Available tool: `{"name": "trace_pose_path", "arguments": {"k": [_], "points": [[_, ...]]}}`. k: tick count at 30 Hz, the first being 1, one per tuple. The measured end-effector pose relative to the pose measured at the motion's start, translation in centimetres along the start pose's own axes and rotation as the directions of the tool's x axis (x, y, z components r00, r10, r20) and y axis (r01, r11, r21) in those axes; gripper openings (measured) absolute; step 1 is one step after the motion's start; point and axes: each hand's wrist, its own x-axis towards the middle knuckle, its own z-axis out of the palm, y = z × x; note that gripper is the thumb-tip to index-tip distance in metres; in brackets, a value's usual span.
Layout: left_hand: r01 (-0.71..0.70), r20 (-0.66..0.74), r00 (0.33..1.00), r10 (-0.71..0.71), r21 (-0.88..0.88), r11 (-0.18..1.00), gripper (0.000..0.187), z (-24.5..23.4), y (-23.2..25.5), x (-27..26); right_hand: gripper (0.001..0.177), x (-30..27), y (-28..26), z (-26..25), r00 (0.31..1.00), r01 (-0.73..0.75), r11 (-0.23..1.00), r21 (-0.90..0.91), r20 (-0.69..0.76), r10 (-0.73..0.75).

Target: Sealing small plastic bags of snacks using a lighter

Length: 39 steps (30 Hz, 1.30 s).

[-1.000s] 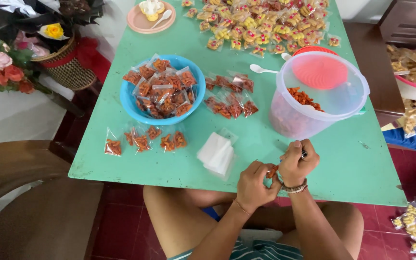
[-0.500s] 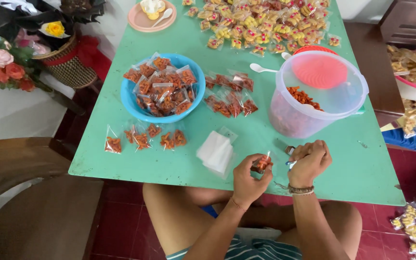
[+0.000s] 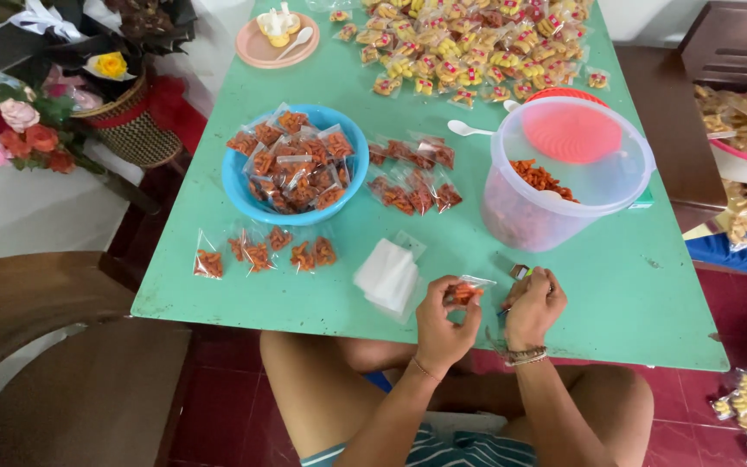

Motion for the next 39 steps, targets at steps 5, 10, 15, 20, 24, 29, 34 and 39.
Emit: {"name": "trace_pose_path", "arguments": {"k": [5, 10, 15, 20, 24, 29, 34, 39], "points": [[-0.231, 0.067, 0.973, 0.223, 0.161, 0.960, 0.029, 0.1, 0.6, -0.1, 0.046, -0.3, -1.1, 0.5, 1.000, 0.004, 1.000, 0.007, 0.020, -0.004], [-0.424, 0.062, 0.905, 0.420, 0.188, 0.886, 0.016, 0.3, 1.7, -0.1, 0.044, -0.8, -2.8, 1.2, 0.999, -0.007, 0.997, -0.071, 0.039, 0.010], [-0.181, 0.137, 0.974, 0.179, 0.004, 0.983, 0.021, 0.3, 3.2, -0.8, 0.027, -0.7, -3.1, 1.0, 0.978, -0.203, 0.968, -0.150, 0.014, 0.208], [-0.161, -0.117, 0.981, 0.155, -0.046, 0.986, 0.026, -1.3, 6.4, 2.1, 0.030, -1.2, -4.7, 1.5, 0.973, -0.222, 0.932, -0.286, -0.001, 0.231], [-0.105, -0.276, 0.950, 0.147, 0.161, 0.981, 0.019, -5.6, 6.4, 5.3, 0.038, -1.5, -3.5, 1.3, 0.996, -0.074, 0.987, -0.140, 0.038, 0.080], [-0.059, -0.242, 0.953, 0.184, 0.446, 0.893, 0.011, -12.7, 10.0, 12.9, 0.037, -1.2, -3.1, 1.0, 0.994, -0.090, 0.989, -0.118, 0.050, 0.097], [-0.071, -0.134, 0.969, 0.207, 0.654, 0.753, 0.009, -19.6, 6.3, 20.5, 0.032, -1.0, -2.3, 0.5, 0.993, -0.091, 0.984, -0.154, 0.060, 0.102], [-0.004, 0.008, 1.000, -0.002, 0.730, 0.684, 0.014, -21.7, 4.5, 25.1, 0.029, -1.1, -2.6, 0.8, 0.994, -0.095, 0.979, -0.179, 0.032, 0.102]]}}
